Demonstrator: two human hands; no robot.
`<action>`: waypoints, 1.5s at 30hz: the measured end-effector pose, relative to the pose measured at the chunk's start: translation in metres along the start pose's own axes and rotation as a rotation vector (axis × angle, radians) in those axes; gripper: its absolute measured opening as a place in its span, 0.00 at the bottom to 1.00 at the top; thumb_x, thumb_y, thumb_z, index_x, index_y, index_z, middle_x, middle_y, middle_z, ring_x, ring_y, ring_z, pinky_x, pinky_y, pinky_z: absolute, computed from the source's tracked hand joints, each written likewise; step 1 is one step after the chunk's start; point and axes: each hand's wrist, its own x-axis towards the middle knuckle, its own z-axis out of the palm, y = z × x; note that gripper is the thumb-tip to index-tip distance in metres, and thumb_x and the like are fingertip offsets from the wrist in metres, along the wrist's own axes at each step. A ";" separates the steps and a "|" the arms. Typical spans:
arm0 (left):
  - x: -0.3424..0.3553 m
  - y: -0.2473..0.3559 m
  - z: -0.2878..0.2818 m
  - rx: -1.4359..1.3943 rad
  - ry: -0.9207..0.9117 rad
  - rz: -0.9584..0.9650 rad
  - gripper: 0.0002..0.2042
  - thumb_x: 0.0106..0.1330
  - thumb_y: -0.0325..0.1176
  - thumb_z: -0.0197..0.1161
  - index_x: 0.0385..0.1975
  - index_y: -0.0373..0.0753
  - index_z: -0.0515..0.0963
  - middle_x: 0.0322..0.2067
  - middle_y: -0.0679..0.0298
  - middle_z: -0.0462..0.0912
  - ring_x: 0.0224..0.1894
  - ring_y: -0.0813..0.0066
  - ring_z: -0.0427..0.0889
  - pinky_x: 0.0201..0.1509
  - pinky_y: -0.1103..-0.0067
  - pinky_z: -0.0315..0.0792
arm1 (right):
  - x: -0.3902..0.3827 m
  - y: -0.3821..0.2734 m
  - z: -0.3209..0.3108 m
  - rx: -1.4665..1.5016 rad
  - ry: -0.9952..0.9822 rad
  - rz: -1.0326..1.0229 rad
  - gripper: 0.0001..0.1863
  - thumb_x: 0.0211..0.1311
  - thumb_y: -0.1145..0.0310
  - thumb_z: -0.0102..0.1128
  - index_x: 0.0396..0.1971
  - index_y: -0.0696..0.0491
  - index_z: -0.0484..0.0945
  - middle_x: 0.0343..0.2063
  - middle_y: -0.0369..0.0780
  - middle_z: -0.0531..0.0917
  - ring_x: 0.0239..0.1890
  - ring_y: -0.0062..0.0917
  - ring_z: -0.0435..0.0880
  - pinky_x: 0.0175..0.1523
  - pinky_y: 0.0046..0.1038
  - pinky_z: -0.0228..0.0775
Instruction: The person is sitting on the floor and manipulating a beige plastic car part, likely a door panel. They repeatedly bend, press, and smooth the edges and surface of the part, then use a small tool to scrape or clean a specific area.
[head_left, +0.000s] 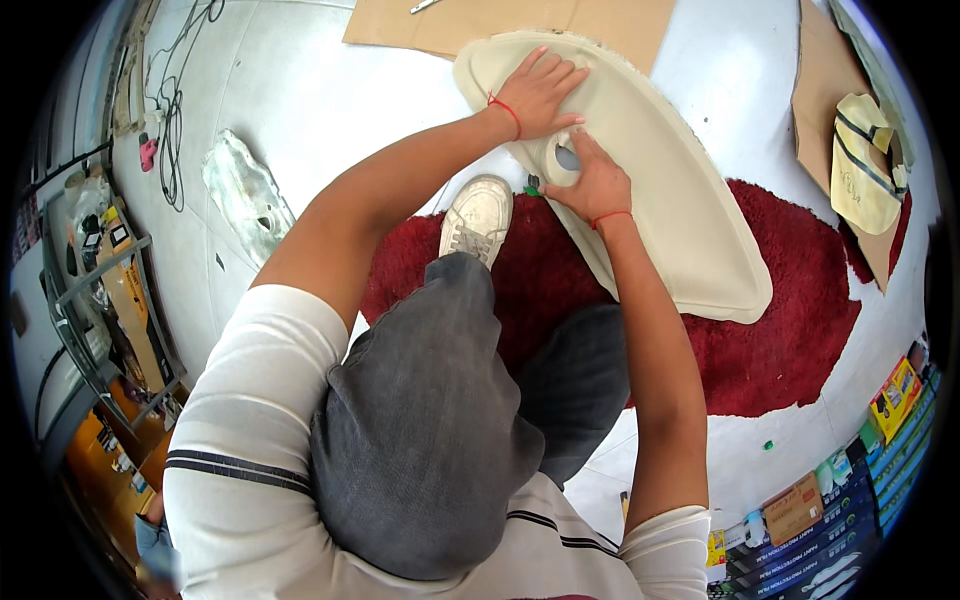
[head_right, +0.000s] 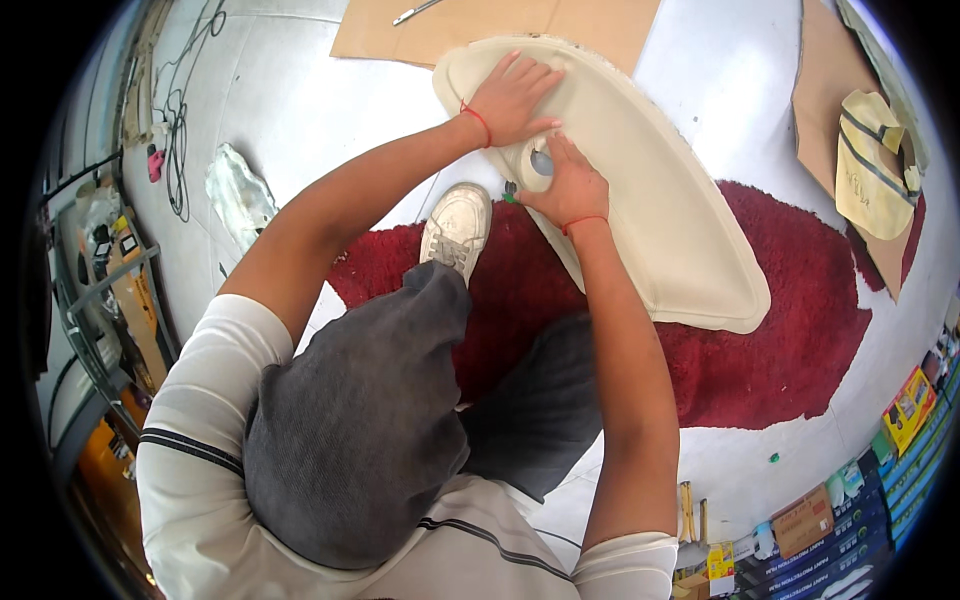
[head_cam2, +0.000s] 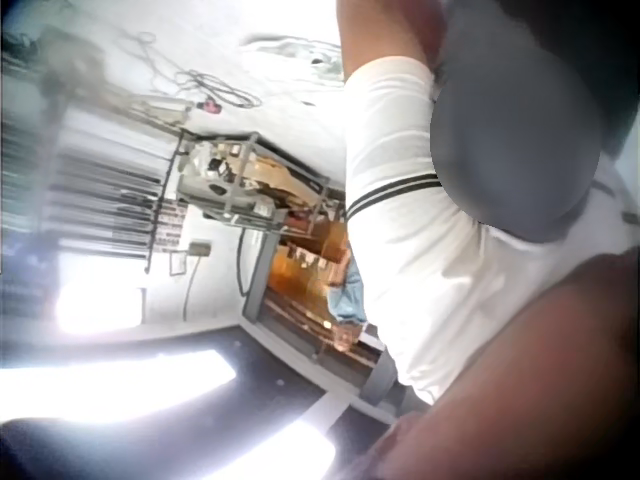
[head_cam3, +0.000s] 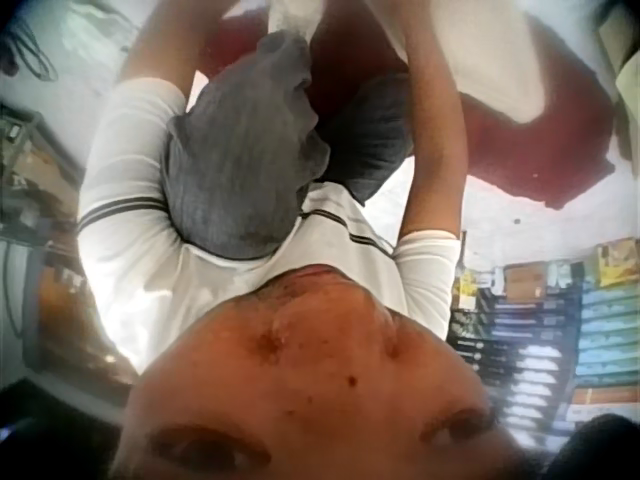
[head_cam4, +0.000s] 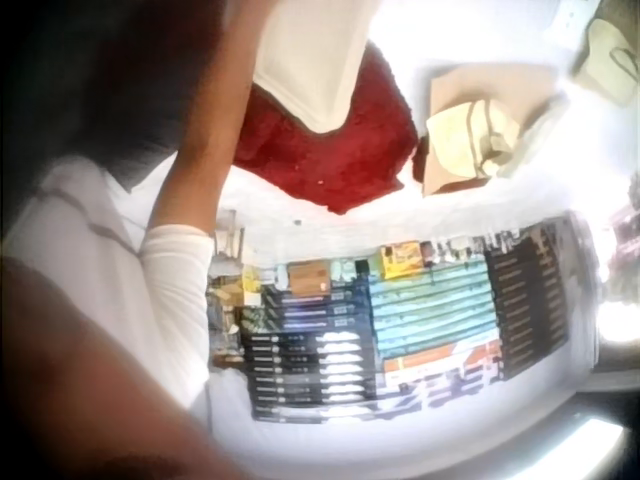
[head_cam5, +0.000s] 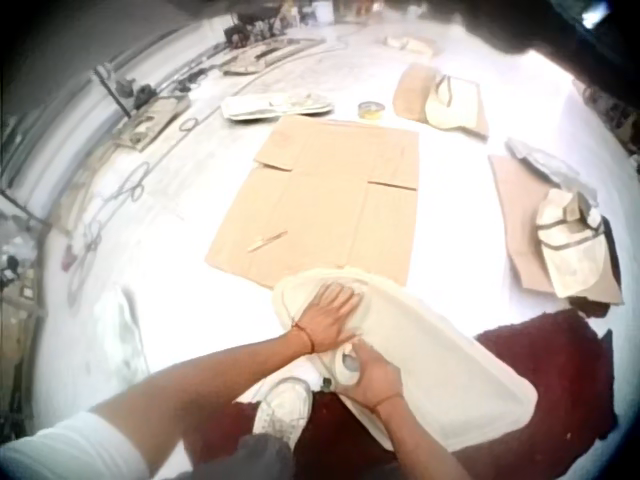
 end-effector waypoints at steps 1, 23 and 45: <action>-0.007 0.000 0.000 0.011 -0.031 -0.019 0.42 0.73 0.66 0.51 0.79 0.44 0.57 0.76 0.58 0.64 0.79 0.61 0.58 0.85 0.60 0.39 | -0.003 -0.006 -0.001 0.002 -0.020 0.012 0.55 0.44 0.43 0.81 0.73 0.48 0.67 0.73 0.37 0.71 0.72 0.29 0.73 0.69 0.36 0.75; -0.292 0.056 -0.033 -0.703 -0.178 -0.287 0.31 0.77 0.44 0.56 0.74 0.32 0.63 0.71 0.44 0.69 0.77 0.48 0.63 0.82 0.59 0.51 | -0.001 -0.005 0.009 -0.033 0.092 -0.067 0.53 0.46 0.43 0.80 0.72 0.49 0.68 0.72 0.41 0.72 0.71 0.33 0.74 0.70 0.36 0.73; -0.313 0.044 -0.076 -1.305 -0.481 -0.855 0.21 0.80 0.42 0.58 0.62 0.32 0.78 0.52 0.58 0.87 0.55 0.73 0.83 0.61 0.73 0.76 | 0.197 0.040 -0.065 0.034 0.015 0.151 0.44 0.51 0.38 0.76 0.62 0.53 0.80 0.50 0.42 0.89 0.49 0.31 0.90 0.55 0.32 0.81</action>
